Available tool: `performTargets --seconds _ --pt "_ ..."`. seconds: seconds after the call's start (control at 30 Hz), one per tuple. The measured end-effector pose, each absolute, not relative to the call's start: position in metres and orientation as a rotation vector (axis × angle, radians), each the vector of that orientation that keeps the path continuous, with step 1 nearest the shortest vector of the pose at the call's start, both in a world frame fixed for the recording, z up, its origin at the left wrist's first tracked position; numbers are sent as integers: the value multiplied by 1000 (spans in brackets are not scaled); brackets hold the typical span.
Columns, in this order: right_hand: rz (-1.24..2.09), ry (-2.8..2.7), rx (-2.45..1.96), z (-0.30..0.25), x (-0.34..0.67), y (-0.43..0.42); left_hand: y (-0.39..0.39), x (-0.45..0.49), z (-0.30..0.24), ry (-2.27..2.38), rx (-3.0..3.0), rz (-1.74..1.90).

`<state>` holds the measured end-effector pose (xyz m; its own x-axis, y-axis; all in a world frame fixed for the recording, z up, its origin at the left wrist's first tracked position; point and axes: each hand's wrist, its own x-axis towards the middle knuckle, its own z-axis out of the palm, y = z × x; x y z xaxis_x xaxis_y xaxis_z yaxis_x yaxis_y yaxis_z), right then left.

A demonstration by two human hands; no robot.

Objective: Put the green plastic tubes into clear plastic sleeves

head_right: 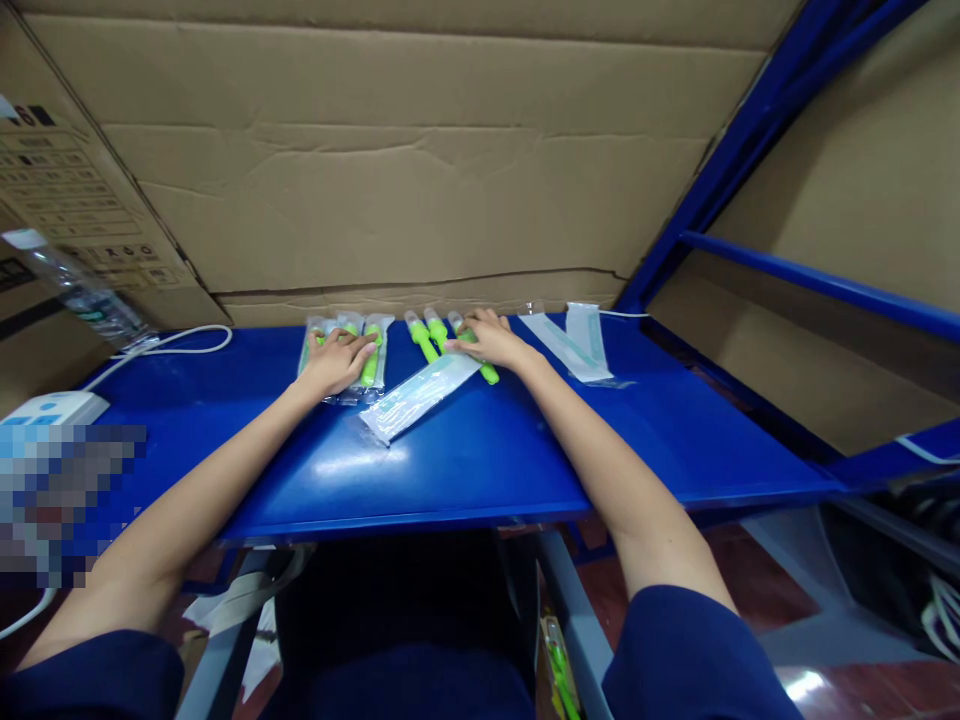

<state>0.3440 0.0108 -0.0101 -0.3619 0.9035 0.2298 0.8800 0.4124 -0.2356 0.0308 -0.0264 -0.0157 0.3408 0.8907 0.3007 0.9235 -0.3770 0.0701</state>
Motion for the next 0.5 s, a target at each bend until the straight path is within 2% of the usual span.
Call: performTargets --seconds 0.2,0.4,0.5 --pt "274 -2440 -1554 -10 353 11 -26 30 -18 -1684 -2481 -438" --pt "361 -2287 -1417 -11 347 14 -29 30 -17 -1693 -2480 -439" --pt "584 -2162 -1264 -7 343 14 -29 29 -18 -1682 -2481 -411"
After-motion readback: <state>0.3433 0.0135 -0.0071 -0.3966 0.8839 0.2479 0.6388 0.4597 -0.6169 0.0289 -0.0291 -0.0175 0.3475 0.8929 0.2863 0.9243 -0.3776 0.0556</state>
